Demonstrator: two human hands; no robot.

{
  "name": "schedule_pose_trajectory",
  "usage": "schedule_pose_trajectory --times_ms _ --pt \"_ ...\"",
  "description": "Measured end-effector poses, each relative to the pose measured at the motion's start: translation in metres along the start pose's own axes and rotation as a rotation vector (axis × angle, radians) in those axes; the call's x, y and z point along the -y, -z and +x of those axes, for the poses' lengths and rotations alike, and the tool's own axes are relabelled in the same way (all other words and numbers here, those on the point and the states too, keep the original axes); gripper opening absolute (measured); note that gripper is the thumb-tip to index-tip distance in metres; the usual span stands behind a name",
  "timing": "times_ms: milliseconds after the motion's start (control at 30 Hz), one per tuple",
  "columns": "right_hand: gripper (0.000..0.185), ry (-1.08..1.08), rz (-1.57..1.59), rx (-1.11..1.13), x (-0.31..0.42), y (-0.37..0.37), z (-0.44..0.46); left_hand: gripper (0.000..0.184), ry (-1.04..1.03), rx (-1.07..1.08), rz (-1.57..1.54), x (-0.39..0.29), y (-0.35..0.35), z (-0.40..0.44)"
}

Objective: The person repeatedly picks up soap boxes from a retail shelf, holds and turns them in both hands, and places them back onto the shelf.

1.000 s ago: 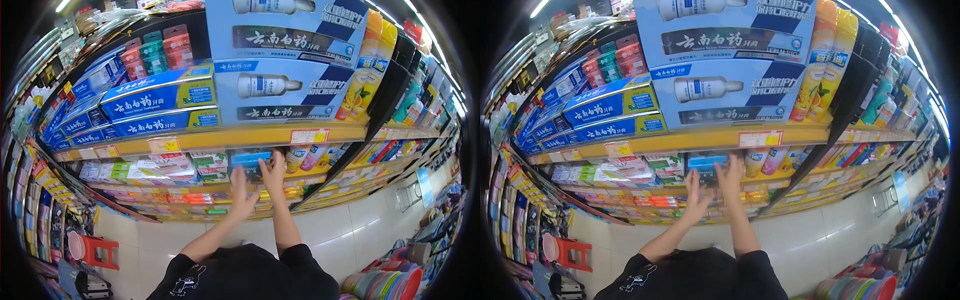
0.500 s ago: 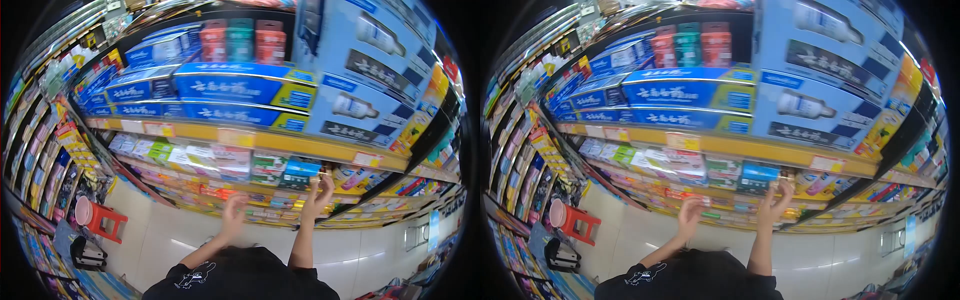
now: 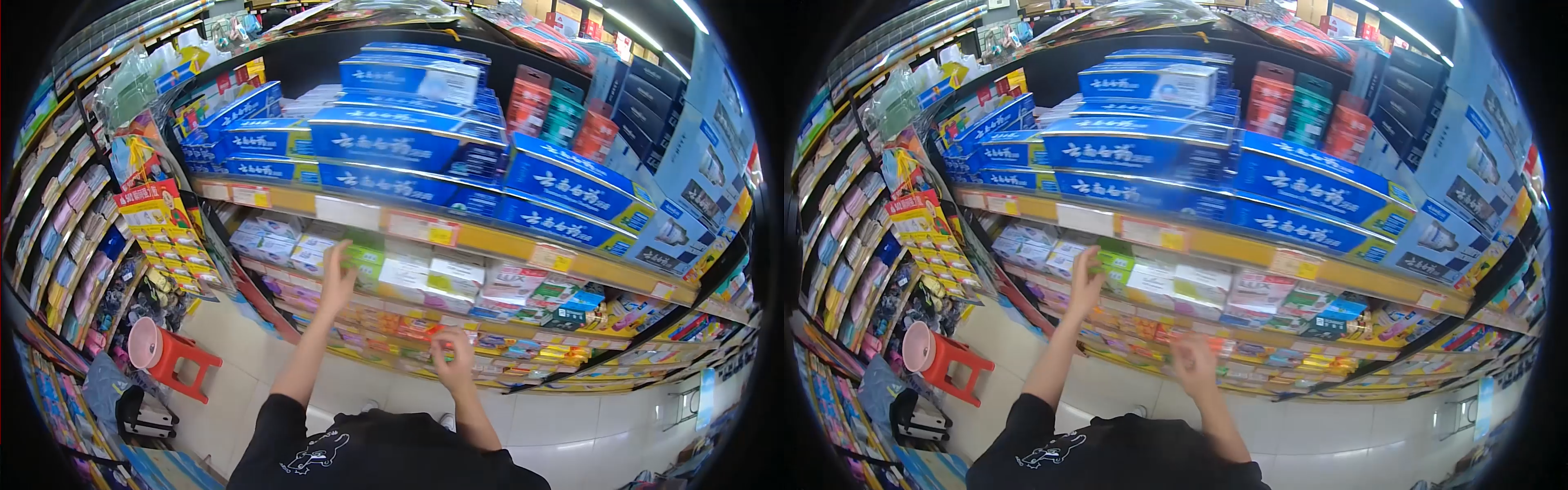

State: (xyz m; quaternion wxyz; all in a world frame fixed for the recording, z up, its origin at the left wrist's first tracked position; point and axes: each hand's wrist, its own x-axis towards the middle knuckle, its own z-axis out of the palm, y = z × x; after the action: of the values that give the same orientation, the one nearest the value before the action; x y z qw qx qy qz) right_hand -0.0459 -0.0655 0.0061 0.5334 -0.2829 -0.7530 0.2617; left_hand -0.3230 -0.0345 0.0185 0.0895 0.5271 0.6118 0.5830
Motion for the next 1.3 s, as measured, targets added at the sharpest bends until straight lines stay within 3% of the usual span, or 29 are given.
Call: schedule_pose_trajectory --times_ms 100,200,300,400,600,700,800,900,1000,1100,1233,1300 --pt "0.010 -0.017 0.061 0.173 0.017 -0.039 -0.002 0.052 -0.158 -0.039 0.314 0.058 0.003 0.046" --pt "0.012 -0.026 0.017 0.223 0.031 -0.062 -0.009 0.056 0.067 0.184 0.275 0.065 0.008 0.084" --pt "0.013 -0.107 -0.023 0.196 0.042 -0.076 -0.020 0.056 -0.186 0.159 0.373 0.086 0.000 0.098" --pt "0.015 -0.142 -0.030 0.120 0.042 -0.087 -0.034 0.058 -0.175 0.085 0.229 0.088 0.001 0.098" --pt "0.020 -0.242 -0.079 0.172 0.046 -0.100 -0.039 0.061 -0.113 0.181 0.013 0.082 0.016 0.092" --pt "0.026 -0.276 -0.048 0.190 0.041 -0.103 -0.032 0.054 -0.205 0.021 -0.023 0.082 0.026 0.072" --pt "0.035 -0.264 0.068 0.066 0.034 -0.109 -0.023 0.048 -0.063 -0.078 -0.553 0.028 0.055 0.034" --pt "0.048 -0.404 0.481 -0.054 0.054 -0.116 -0.007 0.046 0.125 -0.098 -0.675 -0.013 0.080 -0.017" --pt "0.055 -0.368 0.853 -0.037 0.077 -0.115 0.007 0.049 0.294 -0.052 -0.839 -0.040 0.080 -0.056" --pt "0.059 -0.236 0.377 0.117 0.046 -0.103 -0.008 0.046 0.280 -0.051 -0.864 -0.049 0.067 -0.072" --pt "0.053 -0.309 0.589 -0.070 0.048 -0.073 -0.013 0.043 0.268 0.012 -0.842 -0.063 0.035 -0.086" --pt "0.044 -0.367 0.686 -0.240 0.052 -0.050 -0.014 0.047 0.110 0.132 -0.747 -0.075 0.014 -0.091"
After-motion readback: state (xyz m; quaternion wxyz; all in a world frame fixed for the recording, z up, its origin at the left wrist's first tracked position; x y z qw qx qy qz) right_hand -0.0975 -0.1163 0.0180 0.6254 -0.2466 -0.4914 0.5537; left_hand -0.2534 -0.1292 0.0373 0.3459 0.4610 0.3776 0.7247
